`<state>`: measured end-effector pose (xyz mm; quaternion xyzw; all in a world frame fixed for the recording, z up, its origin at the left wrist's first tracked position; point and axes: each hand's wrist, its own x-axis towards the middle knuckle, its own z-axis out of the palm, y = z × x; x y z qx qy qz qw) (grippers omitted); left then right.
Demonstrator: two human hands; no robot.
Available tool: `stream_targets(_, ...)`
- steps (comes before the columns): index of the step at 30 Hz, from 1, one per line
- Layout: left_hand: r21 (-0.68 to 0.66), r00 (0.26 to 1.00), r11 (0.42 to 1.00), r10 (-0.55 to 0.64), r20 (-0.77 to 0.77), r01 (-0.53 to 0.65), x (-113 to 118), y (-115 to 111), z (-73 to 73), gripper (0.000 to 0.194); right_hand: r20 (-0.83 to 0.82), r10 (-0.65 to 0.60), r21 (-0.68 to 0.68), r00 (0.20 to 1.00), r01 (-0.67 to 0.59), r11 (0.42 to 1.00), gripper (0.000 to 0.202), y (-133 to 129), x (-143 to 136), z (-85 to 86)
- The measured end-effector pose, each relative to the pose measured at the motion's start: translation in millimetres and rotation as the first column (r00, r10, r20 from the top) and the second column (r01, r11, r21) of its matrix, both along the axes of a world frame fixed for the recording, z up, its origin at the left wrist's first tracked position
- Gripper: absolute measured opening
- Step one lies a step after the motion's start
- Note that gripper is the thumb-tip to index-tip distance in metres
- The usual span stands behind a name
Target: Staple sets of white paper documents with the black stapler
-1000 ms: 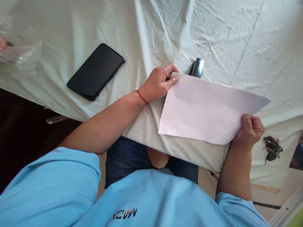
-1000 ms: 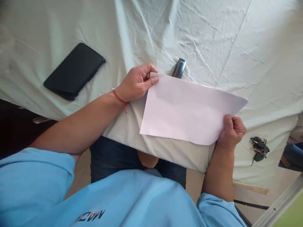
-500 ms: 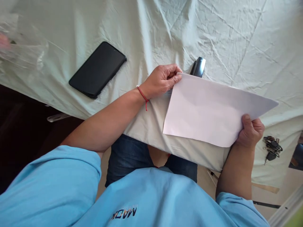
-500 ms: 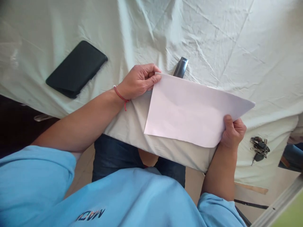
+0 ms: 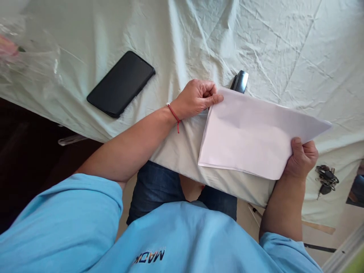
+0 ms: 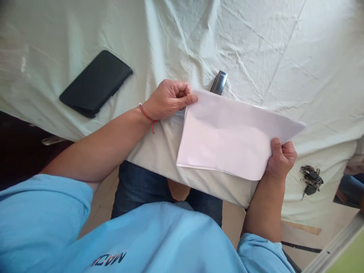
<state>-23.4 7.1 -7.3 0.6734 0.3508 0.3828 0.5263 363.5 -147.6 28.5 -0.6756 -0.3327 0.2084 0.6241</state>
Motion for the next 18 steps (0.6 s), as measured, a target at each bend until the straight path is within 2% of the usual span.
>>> stream_targets(7,-0.013,0.987,0.990,-0.142,0.071,0.144,1.0,-0.3,3.8,0.058,-0.035,-0.004,0.069,0.999,0.006,0.998,0.045,3.3,6.2,-0.9)
stream_targets(14,0.001,0.997,0.997,-0.074,0.030,0.074,1.4,-1.4,4.1,0.068,-0.023,-0.026,0.054,0.999,0.027,0.998,0.044,2.7,5.2,-5.5)
stream_targets(18,-0.021,0.995,0.997,-0.072,0.066,0.073,5.6,-2.0,0.2,0.072,0.002,-0.039,0.059,0.999,0.039,0.998,0.044,2.8,7.7,-6.0)
